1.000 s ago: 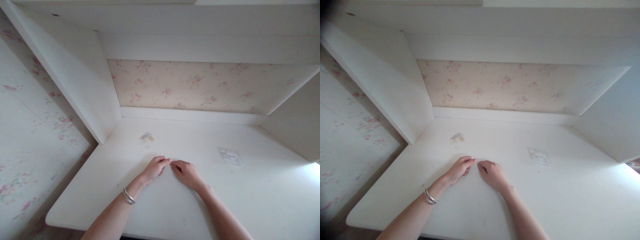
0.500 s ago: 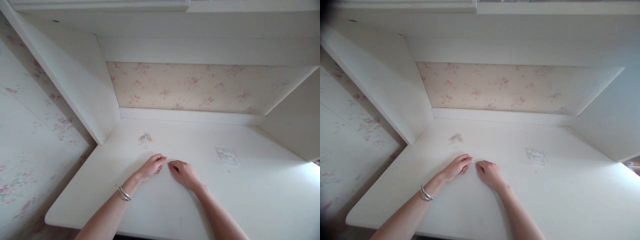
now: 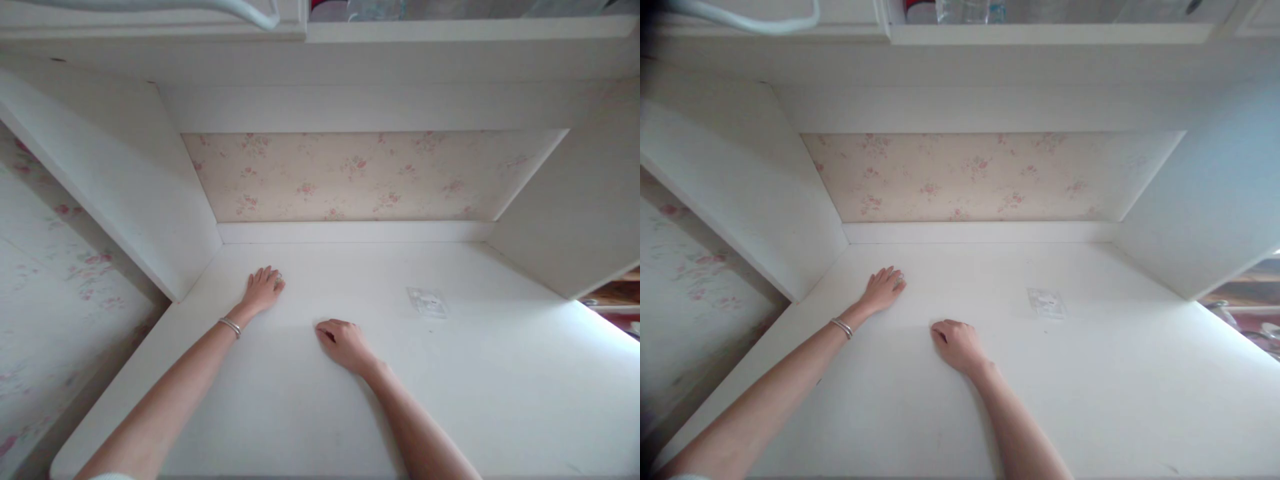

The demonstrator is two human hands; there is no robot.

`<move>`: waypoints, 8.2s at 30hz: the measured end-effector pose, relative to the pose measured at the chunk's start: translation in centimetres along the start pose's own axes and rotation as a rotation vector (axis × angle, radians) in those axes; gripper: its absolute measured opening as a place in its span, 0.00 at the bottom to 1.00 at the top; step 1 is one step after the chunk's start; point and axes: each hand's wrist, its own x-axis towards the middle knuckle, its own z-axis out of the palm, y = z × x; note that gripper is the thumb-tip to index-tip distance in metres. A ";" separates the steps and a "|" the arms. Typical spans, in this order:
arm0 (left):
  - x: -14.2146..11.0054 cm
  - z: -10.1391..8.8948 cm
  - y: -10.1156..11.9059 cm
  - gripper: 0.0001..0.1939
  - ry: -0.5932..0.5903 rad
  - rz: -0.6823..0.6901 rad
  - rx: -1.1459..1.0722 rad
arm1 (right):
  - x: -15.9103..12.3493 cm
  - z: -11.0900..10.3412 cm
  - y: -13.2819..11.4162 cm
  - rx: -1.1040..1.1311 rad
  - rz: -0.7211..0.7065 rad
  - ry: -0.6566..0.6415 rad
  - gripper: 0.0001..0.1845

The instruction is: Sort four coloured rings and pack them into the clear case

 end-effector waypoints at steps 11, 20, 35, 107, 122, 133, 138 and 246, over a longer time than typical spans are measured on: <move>0.2 2.1 7.0 0.17 -0.017 0.325 -0.241 | 0.1 -0.2 0.1 0.012 0.015 -0.014 0.16; -0.7 1.2 9.9 0.15 -0.055 0.427 -0.510 | 0.1 -0.2 0.3 0.026 0.013 -0.007 0.15; -1.6 -0.5 5.8 0.24 -0.067 0.579 -0.304 | 1.1 0.4 1.1 -0.072 0.110 0.224 0.16; -5.3 0.0 8.5 0.16 0.091 0.474 -0.278 | 5.4 -0.1 2.8 -0.146 -0.042 0.153 0.13; -4.5 0.0 7.2 0.14 0.027 0.439 -0.254 | 3.3 -2.4 7.5 -0.005 0.238 0.433 0.22; -4.7 0.2 7.1 0.23 0.010 0.403 -0.286 | 1.2 -2.5 5.3 0.001 0.040 0.074 0.12; -4.2 0.6 8.0 0.28 0.029 0.360 -0.309 | 3.9 -0.9 5.1 -0.050 0.034 0.208 0.14; -6.4 -1.4 6.7 0.13 -0.051 0.158 -0.437 | 1.4 0.6 2.1 -0.025 0.261 0.359 0.13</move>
